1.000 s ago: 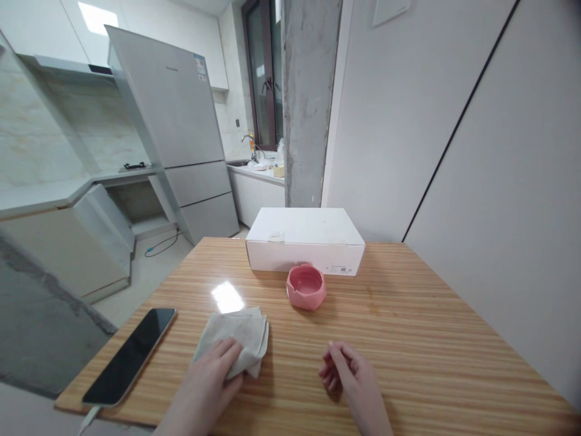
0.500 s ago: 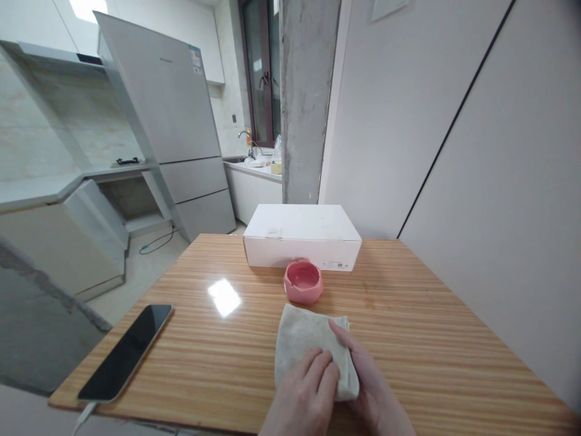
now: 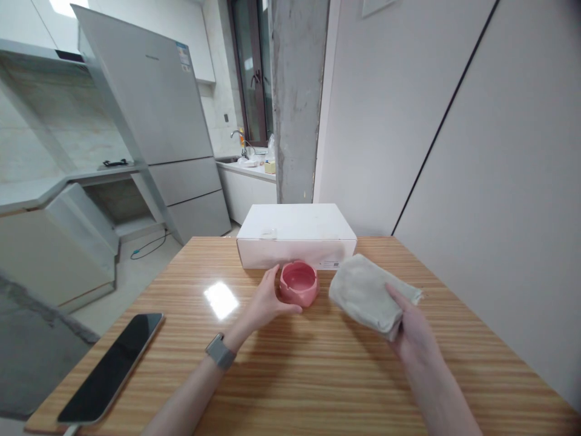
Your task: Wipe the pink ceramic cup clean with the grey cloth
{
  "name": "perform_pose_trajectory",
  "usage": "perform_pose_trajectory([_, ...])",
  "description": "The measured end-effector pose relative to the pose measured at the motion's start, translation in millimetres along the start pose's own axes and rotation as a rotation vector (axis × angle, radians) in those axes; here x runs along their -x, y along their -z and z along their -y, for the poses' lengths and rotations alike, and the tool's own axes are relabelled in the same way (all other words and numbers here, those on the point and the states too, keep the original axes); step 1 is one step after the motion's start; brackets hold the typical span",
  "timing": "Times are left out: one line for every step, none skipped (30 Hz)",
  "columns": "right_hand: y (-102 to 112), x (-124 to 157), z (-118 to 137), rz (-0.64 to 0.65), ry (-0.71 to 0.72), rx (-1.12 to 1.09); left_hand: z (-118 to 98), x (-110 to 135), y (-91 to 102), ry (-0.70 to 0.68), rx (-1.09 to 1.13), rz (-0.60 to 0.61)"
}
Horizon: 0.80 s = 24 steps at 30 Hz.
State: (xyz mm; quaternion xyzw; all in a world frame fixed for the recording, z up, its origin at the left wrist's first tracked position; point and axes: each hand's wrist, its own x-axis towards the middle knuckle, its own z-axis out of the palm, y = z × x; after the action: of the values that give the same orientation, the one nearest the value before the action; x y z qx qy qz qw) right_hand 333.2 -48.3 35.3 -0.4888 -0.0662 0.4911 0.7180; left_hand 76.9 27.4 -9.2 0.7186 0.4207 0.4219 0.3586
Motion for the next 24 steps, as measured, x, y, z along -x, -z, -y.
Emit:
perform_pose_trajectory([-8, -7, 0, -0.006, 0.109, 0.006, 5, -3, -2.8, -0.005, 0.025, 0.025])
perform_pose_trajectory([-15, -13, -2, -0.014, 0.21, 0.025, 8, -4, -5.4, -0.008, 0.047, 0.042])
perform_pose_trajectory([-22, -19, -8, 0.002, 0.331, 0.072, 8, -5, -7.7, -0.011, 0.066, 0.052])
perform_pose_trajectory([-29, -23, -15, 0.038, 0.466, 0.16, 7, -6, -9.6, -0.015, 0.087, 0.054])
perform_pose_trajectory([-34, -27, -24, 0.109, 0.614, 0.308, 5, -7, -11.3, -0.017, 0.102, 0.052])
perform_pose_trajectory([-39, -29, -33, 0.195, 0.76, 0.488, 3, -8, -12.7, -0.018, 0.112, 0.05])
perform_pose_trajectory([-43, -31, -43, 0.236, 0.799, 0.543, 1, -9, -14.1, -0.024, 0.118, 0.051])
perform_pose_trajectory([-46, -32, -53, 0.288, 0.821, 0.585, -1, -10, -15.6, -0.031, 0.12, 0.05])
perform_pose_trajectory([-48, -32, -61, 0.35, 0.846, 0.627, -2, -12, -17.1, -0.035, 0.118, 0.043])
perform_pose_trajectory([-50, -32, -68, 0.426, 0.87, 0.667, -2, -13, -18.7, -0.034, 0.11, 0.028])
perform_pose_trajectory([-52, -33, -74, 0.513, 0.895, 0.706, -1, -14, -20.1, -0.029, 0.095, 0.009])
perform_pose_trajectory([-52, -33, -78, 0.598, 0.921, 0.741, 0, -14, -21.5, -0.022, 0.076, -0.013])
perform_pose_trajectory([-53, -33, -81, 0.673, 0.939, 0.767, 1, -14, -22.7, -0.021, 0.06, -0.038])
perform_pose_trajectory([-53, -34, -82, 0.745, 0.966, 0.793, 2, -14, -23.8, -0.03, 0.047, -0.066])
perform_pose_trajectory([-52, -35, -83, 0.809, 1.009, 0.824, 3, -14, -24.9, -0.05, 0.041, -0.096])
perform_pose_trajectory([-51, -35, -84, 0.865, 1.067, 0.861, 3, -13, -26.0, -0.075, 0.044, -0.13])
perform_pose_trajectory([-50, -35, -84, 0.906, 1.136, 0.898, 4, -12, -27.4, -0.1, 0.054, -0.165])
perform_pose_trajectory([-48, -34, -84, 0.932, 1.206, 0.93, 4, -12, -28.9, -0.12, 0.07, -0.196])
perform_pose_trajectory([-47, -33, -84, 0.943, 1.267, 0.949, 3, -11, -30.5, -0.133, 0.091, -0.218])
perform_pose_trajectory([-45, -31, -84, 0.938, 1.306, 0.949, 2, -10, -32.1, -0.138, 0.124, -0.229])
perform_pose_trajectory([-43, -29, -84, 0.923, 1.32, 0.931, -1, -9, -33.5, -0.134, 0.174, -0.221])
perform_pose_trajectory([-41, -27, -83, 0.918, 1.325, 0.906, -4, -8, -34.4, -0.114, 0.245, -0.195])
perform_pose_trajectory([-40, -25, -82, 0.925, 1.326, 0.887, -7, -6, -34.8, -0.069, 0.344, -0.161])
perform_pose_trajectory([-39, -23, -81, 0.942, 1.326, 0.875, -12, -5, -34.6, -0.002, 0.469, -0.121])
